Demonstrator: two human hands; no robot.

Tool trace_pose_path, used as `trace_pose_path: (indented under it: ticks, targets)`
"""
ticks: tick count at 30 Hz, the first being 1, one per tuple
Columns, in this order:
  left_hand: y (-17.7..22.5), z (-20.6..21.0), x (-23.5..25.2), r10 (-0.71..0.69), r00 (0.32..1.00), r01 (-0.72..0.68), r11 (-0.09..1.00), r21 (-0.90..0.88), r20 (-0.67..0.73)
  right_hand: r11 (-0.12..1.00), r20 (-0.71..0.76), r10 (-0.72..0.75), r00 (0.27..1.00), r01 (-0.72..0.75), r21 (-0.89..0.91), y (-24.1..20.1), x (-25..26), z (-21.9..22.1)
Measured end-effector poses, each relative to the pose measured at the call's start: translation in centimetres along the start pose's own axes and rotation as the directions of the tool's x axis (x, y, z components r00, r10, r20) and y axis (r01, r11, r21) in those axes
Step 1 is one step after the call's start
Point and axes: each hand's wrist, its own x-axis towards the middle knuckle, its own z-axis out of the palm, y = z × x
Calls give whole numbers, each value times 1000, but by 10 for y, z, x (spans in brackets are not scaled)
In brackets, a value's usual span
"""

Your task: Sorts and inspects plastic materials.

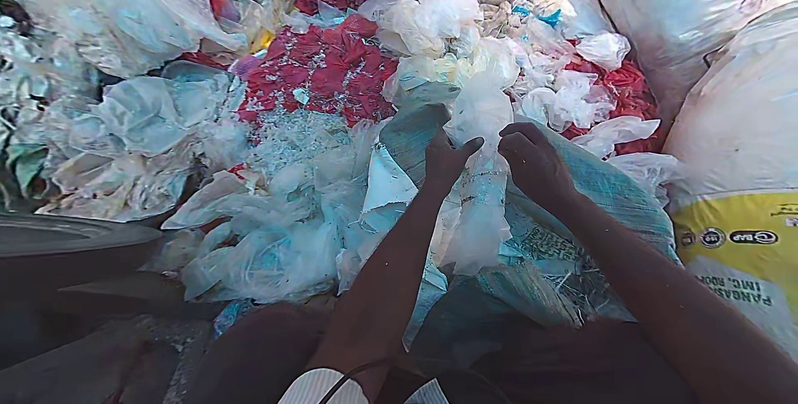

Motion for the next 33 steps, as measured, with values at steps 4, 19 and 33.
trace_pose_path:
  ticks: [4, 19, 33]
  targets:
    - [4, 4, 0, 135, 966, -126, 991, 52, -220, 787, 202, 550, 810, -584, 199, -35, 10, -9]
    - [20, -36, 20, -122, 913, 64, 985, -158, -390, 668, 610, 401, 684, -674, 316, -24, 4, -43]
    - [27, 2, -10, 655, 755, -596, 677, 432, 13, 382, 540, 502, 675, -734, 562, -5, 5, -47]
